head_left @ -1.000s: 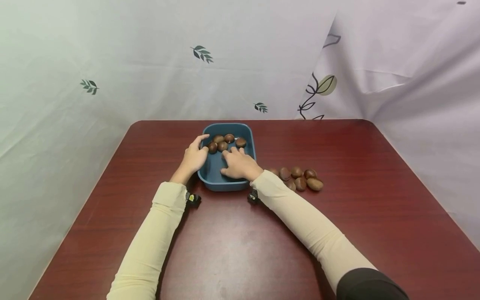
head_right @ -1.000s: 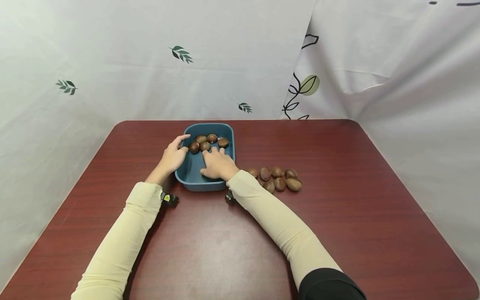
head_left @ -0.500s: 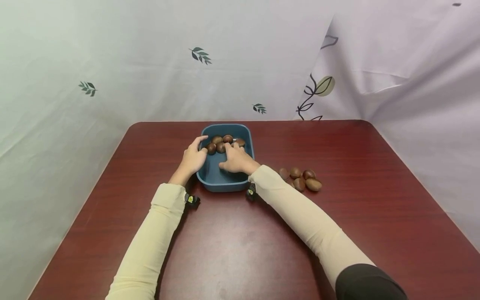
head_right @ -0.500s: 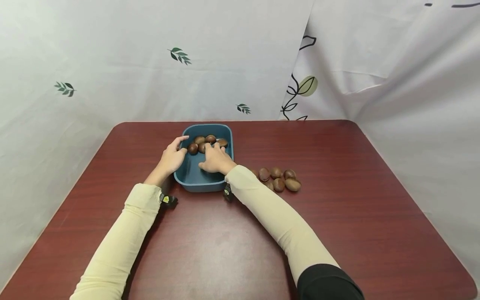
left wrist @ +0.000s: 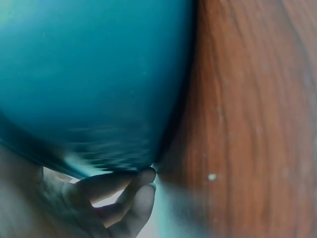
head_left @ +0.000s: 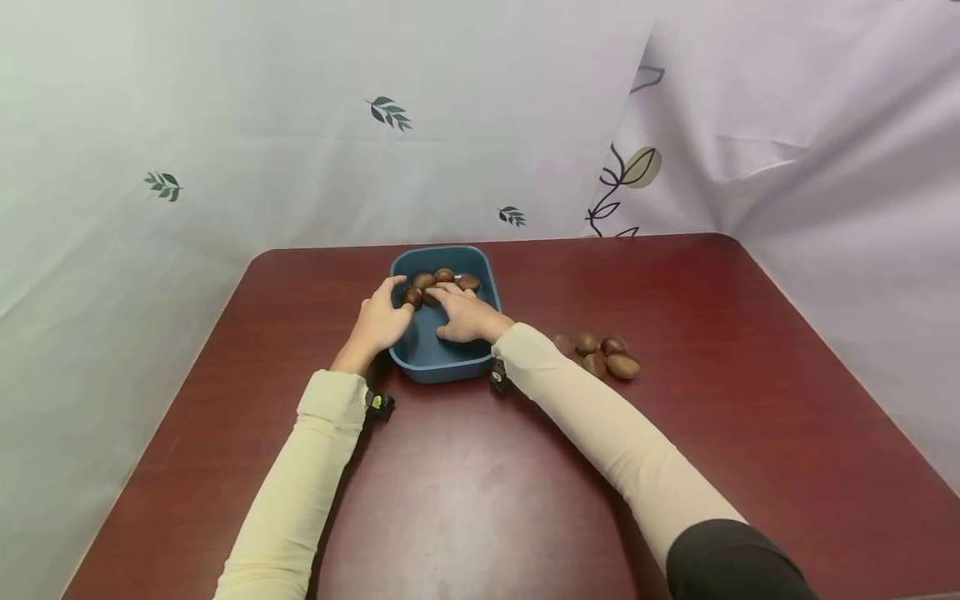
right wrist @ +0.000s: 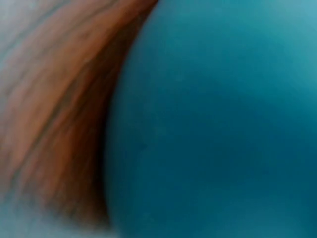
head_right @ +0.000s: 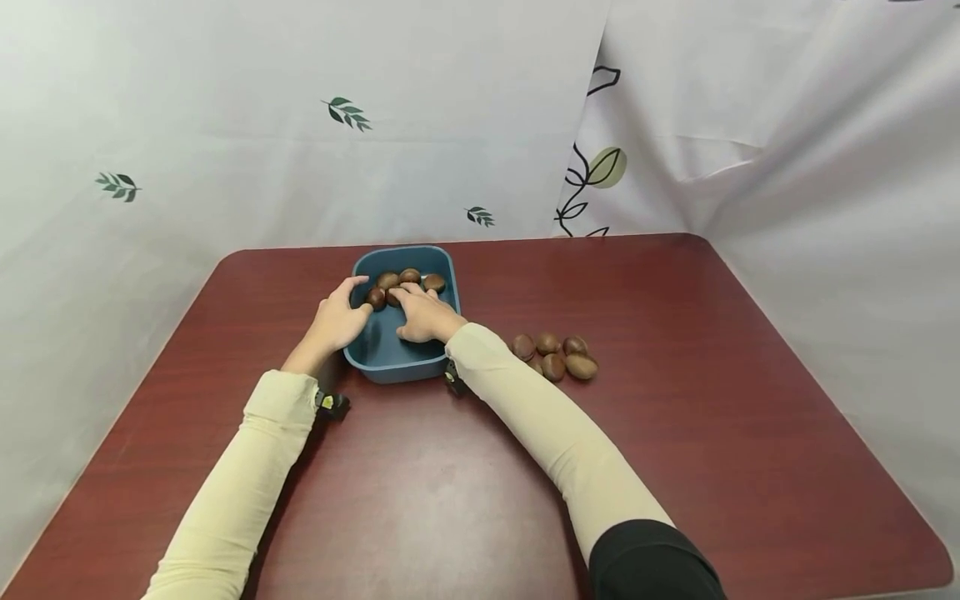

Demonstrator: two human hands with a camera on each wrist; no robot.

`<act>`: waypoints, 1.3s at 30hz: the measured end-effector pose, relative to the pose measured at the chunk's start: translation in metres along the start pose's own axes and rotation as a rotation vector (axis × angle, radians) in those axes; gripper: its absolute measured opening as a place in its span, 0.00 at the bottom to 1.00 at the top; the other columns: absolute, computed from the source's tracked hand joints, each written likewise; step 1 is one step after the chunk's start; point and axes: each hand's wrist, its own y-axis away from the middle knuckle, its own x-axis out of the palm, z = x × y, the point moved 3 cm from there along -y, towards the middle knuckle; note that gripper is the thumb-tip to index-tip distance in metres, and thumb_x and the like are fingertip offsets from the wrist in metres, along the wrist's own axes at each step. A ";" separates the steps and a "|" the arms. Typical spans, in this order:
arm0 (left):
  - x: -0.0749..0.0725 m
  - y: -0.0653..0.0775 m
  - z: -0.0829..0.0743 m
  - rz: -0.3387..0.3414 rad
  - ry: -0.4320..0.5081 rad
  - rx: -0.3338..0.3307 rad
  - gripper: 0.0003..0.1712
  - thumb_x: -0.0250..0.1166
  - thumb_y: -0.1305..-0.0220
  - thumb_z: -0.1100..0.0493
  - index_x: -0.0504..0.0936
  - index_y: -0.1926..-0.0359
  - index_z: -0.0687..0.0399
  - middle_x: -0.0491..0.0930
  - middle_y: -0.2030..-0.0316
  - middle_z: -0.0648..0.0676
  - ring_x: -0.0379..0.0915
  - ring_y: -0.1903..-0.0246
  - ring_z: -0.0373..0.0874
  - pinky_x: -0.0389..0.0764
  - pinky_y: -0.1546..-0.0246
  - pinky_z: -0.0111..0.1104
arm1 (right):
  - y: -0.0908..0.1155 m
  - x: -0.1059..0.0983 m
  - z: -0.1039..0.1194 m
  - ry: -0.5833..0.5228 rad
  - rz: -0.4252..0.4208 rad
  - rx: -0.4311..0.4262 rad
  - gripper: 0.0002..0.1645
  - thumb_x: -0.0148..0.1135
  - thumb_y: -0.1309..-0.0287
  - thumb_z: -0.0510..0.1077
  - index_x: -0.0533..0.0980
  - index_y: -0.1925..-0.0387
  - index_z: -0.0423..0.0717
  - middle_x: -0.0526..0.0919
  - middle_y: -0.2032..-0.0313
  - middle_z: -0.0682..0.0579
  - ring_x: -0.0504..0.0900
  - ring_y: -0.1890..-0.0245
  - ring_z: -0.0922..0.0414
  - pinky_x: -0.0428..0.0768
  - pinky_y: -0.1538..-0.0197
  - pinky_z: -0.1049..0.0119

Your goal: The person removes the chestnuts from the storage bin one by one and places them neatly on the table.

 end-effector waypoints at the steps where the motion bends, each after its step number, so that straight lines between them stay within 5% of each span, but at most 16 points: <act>1: 0.000 0.001 0.001 -0.001 0.001 -0.002 0.34 0.49 0.29 0.54 0.57 0.24 0.47 0.60 0.28 0.64 0.49 0.30 0.68 0.64 0.41 0.63 | 0.000 0.000 0.001 0.000 -0.007 0.003 0.45 0.63 0.35 0.46 0.53 0.23 0.47 0.51 0.24 0.45 0.51 0.25 0.46 0.53 0.27 0.49; 7: -0.002 0.005 0.003 -0.016 0.002 -0.008 0.34 0.49 0.31 0.54 0.59 0.24 0.48 0.61 0.29 0.64 0.51 0.30 0.68 0.66 0.42 0.62 | 0.001 0.002 0.005 -0.012 -0.042 0.031 0.40 0.63 0.35 0.46 0.60 0.25 0.52 0.55 0.27 0.44 0.57 0.28 0.42 0.62 0.32 0.47; 15: -0.006 0.006 0.003 -0.021 0.005 -0.015 0.34 0.49 0.30 0.54 0.59 0.24 0.47 0.61 0.29 0.64 0.50 0.30 0.68 0.66 0.42 0.62 | -0.002 0.003 0.009 0.028 -0.034 -0.005 0.40 0.65 0.37 0.48 0.62 0.26 0.51 0.52 0.25 0.46 0.51 0.25 0.45 0.56 0.29 0.47; 30: 0.004 0.001 -0.002 -0.023 0.035 0.010 0.32 0.49 0.29 0.53 0.60 0.25 0.46 0.63 0.30 0.62 0.54 0.32 0.67 0.68 0.47 0.58 | 0.006 0.002 0.002 0.031 -0.052 -0.035 0.28 0.65 0.36 0.45 0.74 0.35 0.55 0.64 0.35 0.44 0.68 0.36 0.47 0.70 0.38 0.51; 34: 0.007 0.000 -0.005 -0.019 0.033 0.021 0.32 0.48 0.29 0.53 0.60 0.25 0.46 0.69 0.36 0.65 0.62 0.40 0.64 0.69 0.52 0.53 | 0.008 0.002 -0.001 0.012 -0.054 -0.056 0.25 0.66 0.37 0.43 0.77 0.38 0.51 0.68 0.38 0.43 0.71 0.40 0.48 0.72 0.41 0.54; 39: 0.000 0.005 0.000 -0.040 0.029 -0.002 0.32 0.47 0.28 0.54 0.60 0.25 0.45 0.75 0.53 0.69 0.67 0.62 0.63 0.69 0.58 0.49 | 0.003 0.002 0.007 -0.015 -0.076 -0.140 0.18 0.65 0.38 0.38 0.81 0.46 0.46 0.79 0.47 0.47 0.76 0.46 0.52 0.75 0.45 0.59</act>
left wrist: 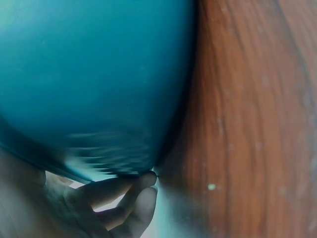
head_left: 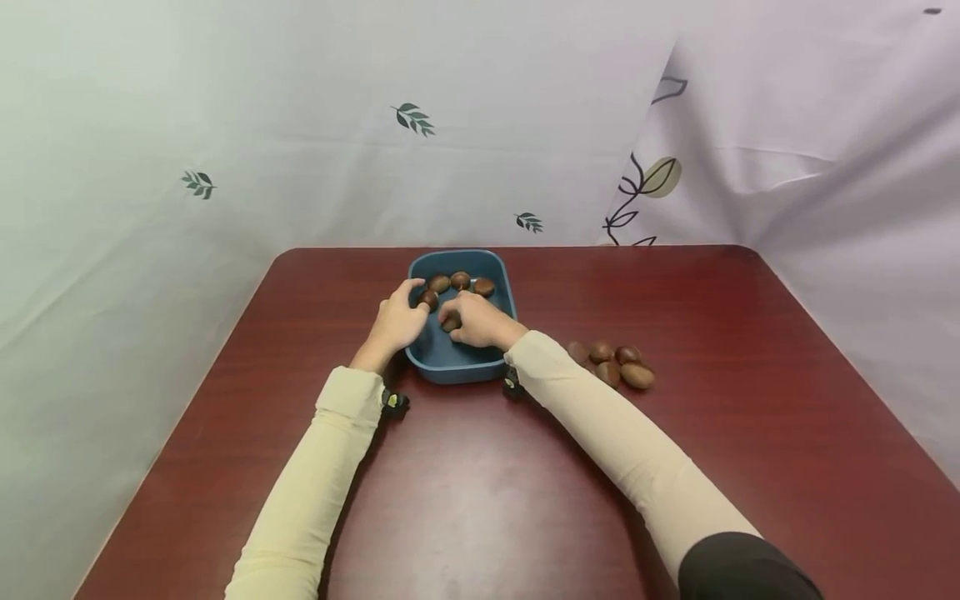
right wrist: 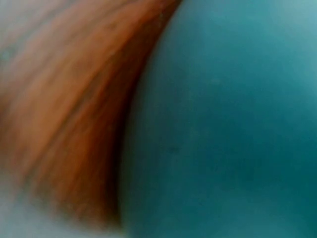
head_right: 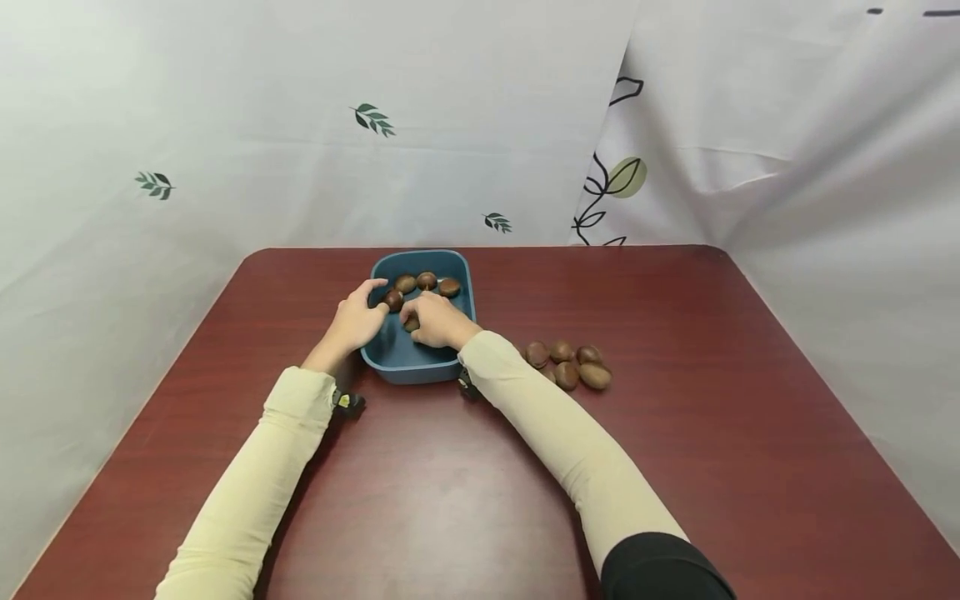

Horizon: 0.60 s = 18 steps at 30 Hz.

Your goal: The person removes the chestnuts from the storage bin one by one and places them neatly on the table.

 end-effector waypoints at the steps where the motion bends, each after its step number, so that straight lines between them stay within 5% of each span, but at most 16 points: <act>1: 0.000 0.000 0.000 -0.004 0.001 0.002 0.31 0.47 0.28 0.54 0.60 0.25 0.45 0.75 0.51 0.69 0.67 0.62 0.63 0.69 0.58 0.49 | 0.000 0.000 0.000 -0.009 -0.004 -0.007 0.17 0.65 0.38 0.38 0.82 0.48 0.46 0.82 0.49 0.48 0.78 0.48 0.53 0.76 0.46 0.60; 4: 0.001 0.000 0.000 -0.002 0.015 0.001 0.32 0.47 0.29 0.54 0.61 0.25 0.45 0.74 0.44 0.69 0.68 0.51 0.66 0.69 0.55 0.52 | 0.001 -0.001 0.000 -0.040 -0.007 -0.010 0.14 0.66 0.39 0.38 0.83 0.50 0.47 0.85 0.53 0.52 0.82 0.53 0.56 0.78 0.49 0.63; 8: 0.002 0.001 0.003 0.004 0.022 -0.003 0.32 0.48 0.29 0.53 0.61 0.25 0.46 0.65 0.32 0.63 0.58 0.36 0.66 0.66 0.51 0.55 | 0.005 -0.001 0.003 -0.058 -0.029 -0.036 0.14 0.67 0.38 0.40 0.84 0.51 0.47 0.86 0.54 0.53 0.83 0.57 0.59 0.79 0.52 0.65; 18: 0.001 -0.003 0.001 -0.016 0.009 -0.003 0.32 0.49 0.29 0.54 0.61 0.26 0.46 0.65 0.31 0.63 0.65 0.41 0.63 0.68 0.51 0.53 | 0.037 -0.028 0.008 -0.108 -0.152 -0.132 0.16 0.69 0.41 0.45 0.82 0.52 0.44 0.82 0.61 0.53 0.74 0.71 0.59 0.74 0.62 0.66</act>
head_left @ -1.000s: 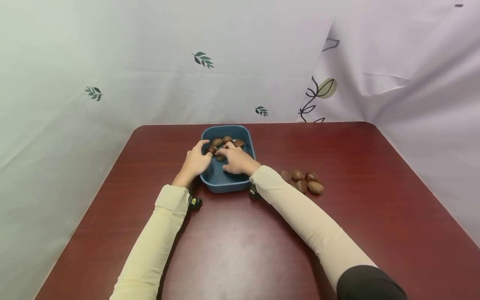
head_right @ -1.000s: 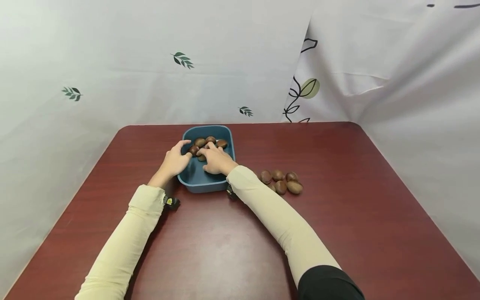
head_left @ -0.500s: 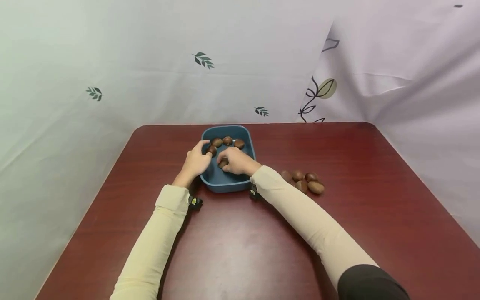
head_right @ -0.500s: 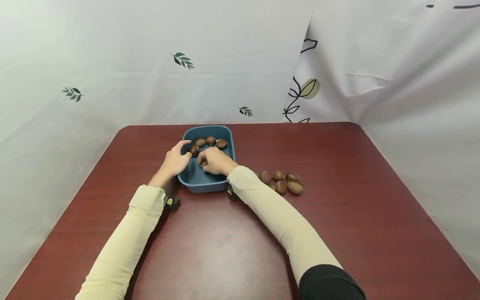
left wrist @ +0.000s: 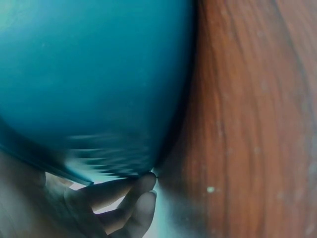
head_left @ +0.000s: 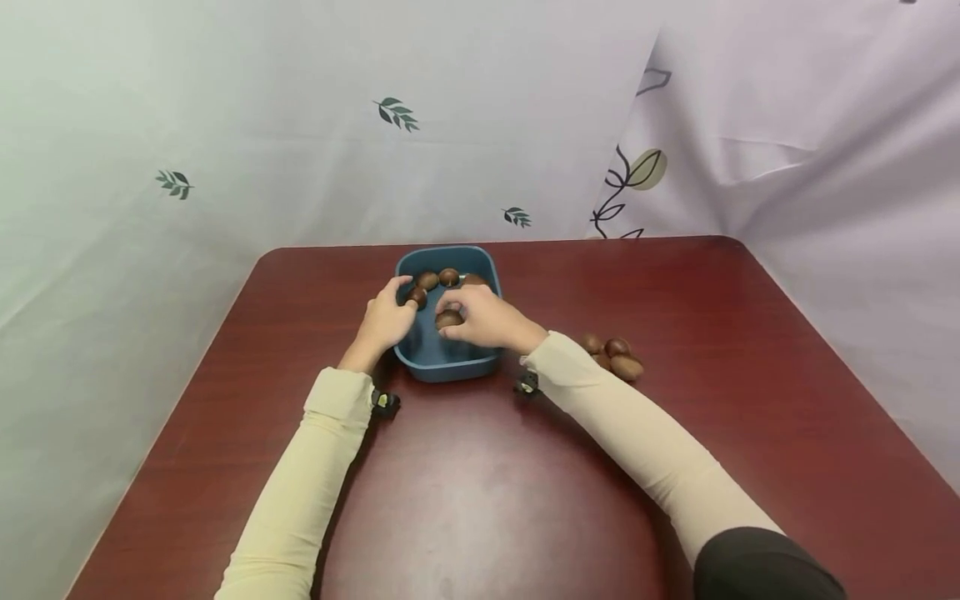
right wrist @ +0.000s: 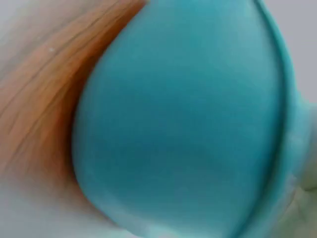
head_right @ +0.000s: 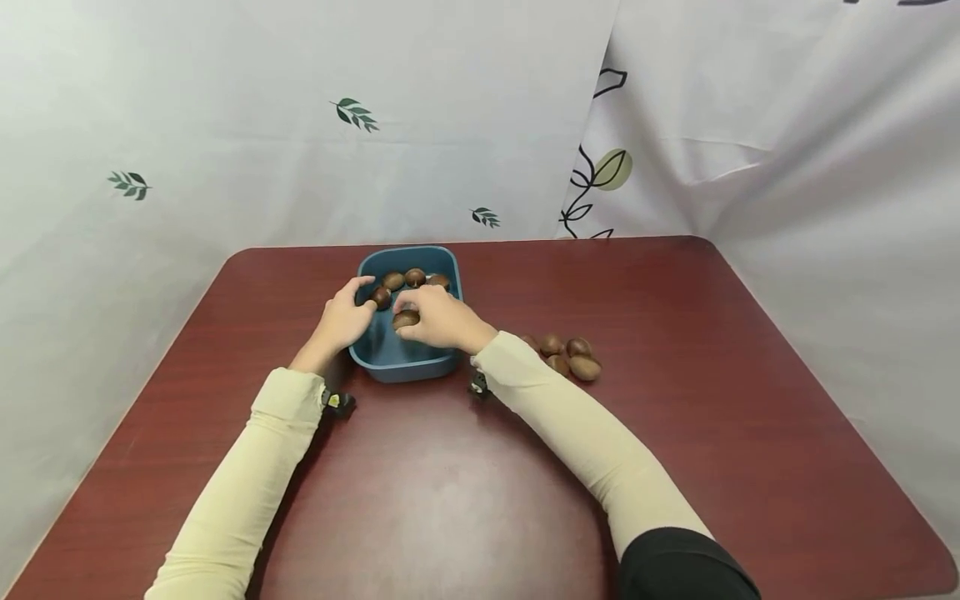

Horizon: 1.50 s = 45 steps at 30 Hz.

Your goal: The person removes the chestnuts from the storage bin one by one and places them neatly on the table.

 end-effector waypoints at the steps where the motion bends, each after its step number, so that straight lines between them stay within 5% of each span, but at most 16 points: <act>1: 0.000 0.000 0.000 -0.001 0.000 -0.001 0.32 0.49 0.29 0.54 0.61 0.26 0.47 0.65 0.31 0.63 0.67 0.43 0.62 0.69 0.51 0.52 | 0.005 -0.004 0.000 -0.003 -0.009 0.003 0.15 0.69 0.41 0.45 0.82 0.52 0.45 0.81 0.62 0.53 0.74 0.72 0.59 0.73 0.63 0.66; 5: -0.001 0.000 0.000 -0.001 0.001 -0.004 0.31 0.49 0.29 0.55 0.61 0.26 0.47 0.64 0.30 0.63 0.66 0.43 0.61 0.68 0.50 0.52 | 0.027 -0.024 -0.001 -0.034 -0.051 0.034 0.15 0.68 0.40 0.46 0.81 0.53 0.47 0.79 0.63 0.53 0.74 0.76 0.59 0.74 0.66 0.66; 17: -0.004 0.000 0.005 0.004 0.002 -0.009 0.31 0.48 0.29 0.54 0.61 0.25 0.48 0.62 0.29 0.63 0.63 0.39 0.62 0.68 0.49 0.54 | 0.103 -0.063 -0.016 -0.066 -0.158 0.081 0.16 0.68 0.40 0.45 0.83 0.50 0.49 0.83 0.59 0.55 0.77 0.63 0.56 0.77 0.57 0.59; 31: -0.003 -0.001 0.007 0.015 0.002 0.006 0.32 0.48 0.28 0.55 0.60 0.25 0.50 0.62 0.30 0.65 0.65 0.44 0.62 0.69 0.52 0.52 | 0.167 -0.039 -0.009 -0.032 -0.113 0.129 0.16 0.74 0.47 0.43 0.86 0.55 0.50 0.82 0.67 0.60 0.76 0.76 0.63 0.76 0.71 0.69; 39: -0.003 -0.001 0.006 0.017 0.006 0.005 0.31 0.47 0.28 0.56 0.60 0.25 0.50 0.63 0.30 0.65 0.65 0.45 0.62 0.68 0.51 0.52 | 0.182 -0.031 -0.007 -0.070 -0.070 0.175 0.16 0.73 0.49 0.39 0.85 0.56 0.45 0.81 0.77 0.62 0.75 0.82 0.66 0.75 0.75 0.70; 45: -0.002 -0.002 0.002 0.019 0.003 0.013 0.32 0.47 0.29 0.56 0.61 0.25 0.49 0.63 0.30 0.64 0.64 0.44 0.62 0.67 0.50 0.52 | 0.185 -0.024 -0.005 -0.042 -0.039 0.149 0.14 0.72 0.47 0.39 0.84 0.57 0.46 0.82 0.69 0.59 0.75 0.81 0.67 0.75 0.73 0.71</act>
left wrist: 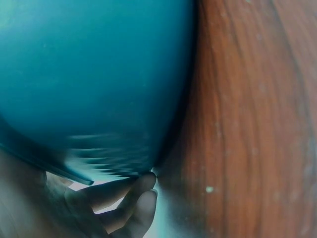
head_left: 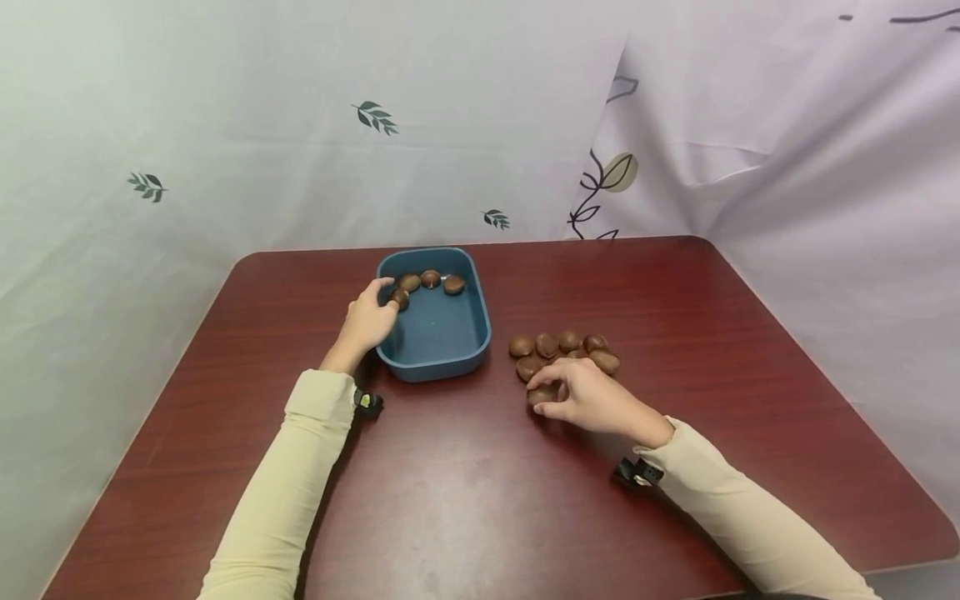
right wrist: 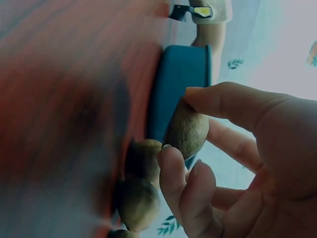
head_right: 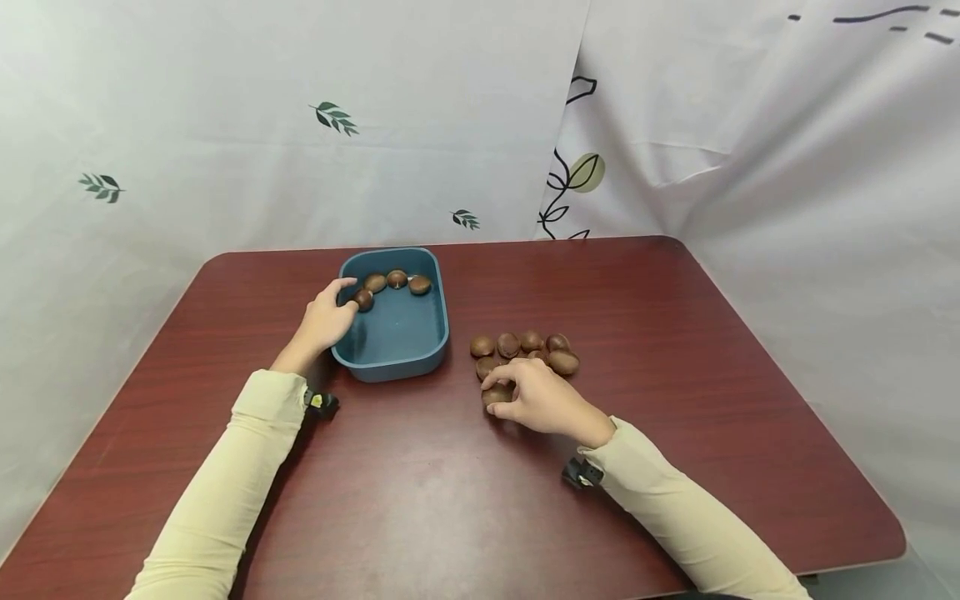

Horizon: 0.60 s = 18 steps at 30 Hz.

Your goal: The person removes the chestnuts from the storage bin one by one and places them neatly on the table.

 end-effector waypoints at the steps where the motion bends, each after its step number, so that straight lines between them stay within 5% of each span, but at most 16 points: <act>1: 0.000 0.000 0.000 -0.001 0.001 -0.002 0.32 0.47 0.29 0.56 0.61 0.25 0.49 0.63 0.30 0.64 0.64 0.44 0.62 0.67 0.50 0.52 | 0.000 0.002 0.000 0.011 0.004 -0.007 0.13 0.72 0.47 0.39 0.84 0.57 0.46 0.82 0.67 0.59 0.75 0.81 0.67 0.75 0.72 0.71; 9: 0.000 -0.001 0.001 -0.002 0.009 -0.014 0.32 0.48 0.29 0.55 0.61 0.25 0.48 0.62 0.29 0.63 0.62 0.39 0.64 0.66 0.48 0.54 | 0.000 0.012 0.002 0.115 0.020 -0.017 0.14 0.72 0.47 0.38 0.84 0.57 0.48 0.82 0.63 0.56 0.75 0.65 0.59 0.75 0.62 0.68; 18: 0.000 0.000 0.001 0.000 0.013 -0.011 0.31 0.47 0.28 0.55 0.60 0.25 0.48 0.61 0.28 0.63 0.57 0.33 0.65 0.65 0.43 0.58 | -0.001 0.020 0.003 0.185 0.038 0.019 0.14 0.73 0.47 0.39 0.84 0.56 0.46 0.80 0.62 0.54 0.77 0.63 0.59 0.77 0.60 0.65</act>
